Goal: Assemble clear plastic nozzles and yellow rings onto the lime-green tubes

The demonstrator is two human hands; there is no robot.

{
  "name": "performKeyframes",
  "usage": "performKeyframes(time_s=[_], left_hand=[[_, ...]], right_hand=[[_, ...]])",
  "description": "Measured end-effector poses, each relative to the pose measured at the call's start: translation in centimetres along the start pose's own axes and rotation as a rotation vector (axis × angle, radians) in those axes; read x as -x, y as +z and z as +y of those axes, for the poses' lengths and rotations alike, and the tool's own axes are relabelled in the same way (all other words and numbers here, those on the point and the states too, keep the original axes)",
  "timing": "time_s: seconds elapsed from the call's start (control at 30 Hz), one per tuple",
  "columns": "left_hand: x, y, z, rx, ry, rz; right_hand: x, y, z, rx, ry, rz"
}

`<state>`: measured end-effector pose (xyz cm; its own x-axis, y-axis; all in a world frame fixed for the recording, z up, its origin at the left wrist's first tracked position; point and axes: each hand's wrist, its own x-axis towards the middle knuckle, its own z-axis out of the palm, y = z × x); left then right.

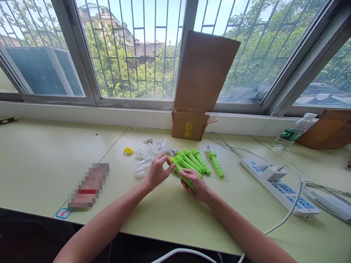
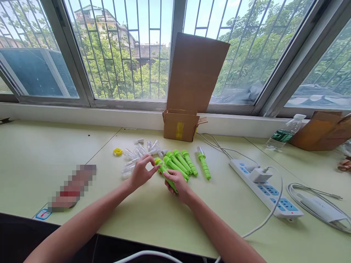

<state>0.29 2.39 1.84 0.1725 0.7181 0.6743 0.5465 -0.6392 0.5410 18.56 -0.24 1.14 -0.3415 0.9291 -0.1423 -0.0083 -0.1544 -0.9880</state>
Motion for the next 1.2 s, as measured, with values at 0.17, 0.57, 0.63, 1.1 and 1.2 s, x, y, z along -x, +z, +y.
performKeyframes(time_s=[0.17,0.57,0.63,1.1,1.2], left_hand=[[0.1,0.0,-0.3,0.027,0.008,0.002],[0.6,0.3,-0.9,-0.039,0.045,0.094],[0.6,0.4,-1.0,-0.053,0.057,0.098],[0.5,0.3,-0.5,-0.070,0.027,0.073],[0.5,0.3,-0.5,-0.069,0.030,0.074]], right_hand=[[0.0,0.2,0.3,0.105,-0.053,0.019],[-0.1,0.3,0.7,0.644,-0.342,0.246],[-0.1,0.3,0.8,0.680,-0.362,0.251],[-0.4,0.2,1.2,0.488,-0.329,0.170],[-0.5,0.2,1.3,0.431,-0.300,0.148]])
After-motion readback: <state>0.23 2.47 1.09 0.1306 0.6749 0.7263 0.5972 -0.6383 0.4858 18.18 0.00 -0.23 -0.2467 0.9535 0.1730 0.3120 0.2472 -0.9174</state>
